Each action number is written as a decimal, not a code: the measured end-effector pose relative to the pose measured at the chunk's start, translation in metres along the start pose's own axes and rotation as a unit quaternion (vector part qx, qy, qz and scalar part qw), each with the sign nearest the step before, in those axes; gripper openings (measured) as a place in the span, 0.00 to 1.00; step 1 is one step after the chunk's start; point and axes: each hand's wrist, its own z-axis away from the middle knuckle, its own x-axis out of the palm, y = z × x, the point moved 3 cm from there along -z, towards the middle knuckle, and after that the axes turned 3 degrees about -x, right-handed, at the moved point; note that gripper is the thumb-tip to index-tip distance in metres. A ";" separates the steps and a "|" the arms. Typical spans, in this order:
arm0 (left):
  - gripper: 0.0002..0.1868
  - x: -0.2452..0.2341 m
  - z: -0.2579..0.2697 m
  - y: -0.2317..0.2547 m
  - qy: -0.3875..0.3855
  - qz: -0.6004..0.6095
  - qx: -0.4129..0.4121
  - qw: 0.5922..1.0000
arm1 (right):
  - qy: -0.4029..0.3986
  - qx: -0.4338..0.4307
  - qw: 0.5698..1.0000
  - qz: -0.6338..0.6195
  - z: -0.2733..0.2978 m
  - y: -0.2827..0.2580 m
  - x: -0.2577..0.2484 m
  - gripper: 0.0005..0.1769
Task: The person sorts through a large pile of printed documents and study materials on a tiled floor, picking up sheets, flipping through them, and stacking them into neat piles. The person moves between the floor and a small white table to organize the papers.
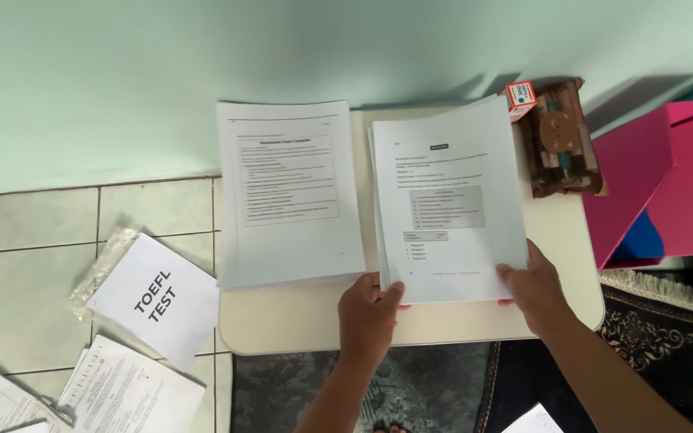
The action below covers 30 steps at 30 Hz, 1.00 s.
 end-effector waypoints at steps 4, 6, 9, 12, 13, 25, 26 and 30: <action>0.15 0.005 -0.006 -0.006 0.061 -0.031 -0.040 0.997 | -0.032 0.018 0.999 -0.001 -0.016 -0.002 0.000 0.31; 0.15 0.007 -0.008 -0.006 0.090 -0.056 -0.048 0.993 | -0.042 0.016 0.999 -0.006 -0.023 -0.008 0.000 0.33; 0.17 0.009 -0.011 -0.007 0.133 -0.005 -0.060 0.989 | -0.060 0.023 0.998 -0.017 -0.032 -0.015 0.007 0.32; 0.17 0.014 -0.012 -0.016 0.164 0.071 -0.126 0.976 | -0.055 0.010 0.998 -0.012 -0.031 -0.016 0.012 0.29; 0.17 0.016 -0.011 -0.019 0.166 0.084 -0.131 0.974 | -0.039 0.004 0.999 0.000 -0.030 -0.016 0.014 0.28; 0.17 -0.031 0.015 0.019 0.021 0.013 -0.145 0.989 | 0.121 -0.312 0.865 0.375 0.011 -0.056 0.030 0.39; 0.17 -0.044 0.012 0.028 0.009 -0.022 -0.068 0.997 | 0.113 -0.353 0.857 0.359 0.015 -0.064 0.040 0.38; 0.13 -0.118 0.000 0.066 0.127 -0.130 0.302 0.936 | 0.089 -0.477 0.810 0.329 0.034 -0.098 0.083 0.37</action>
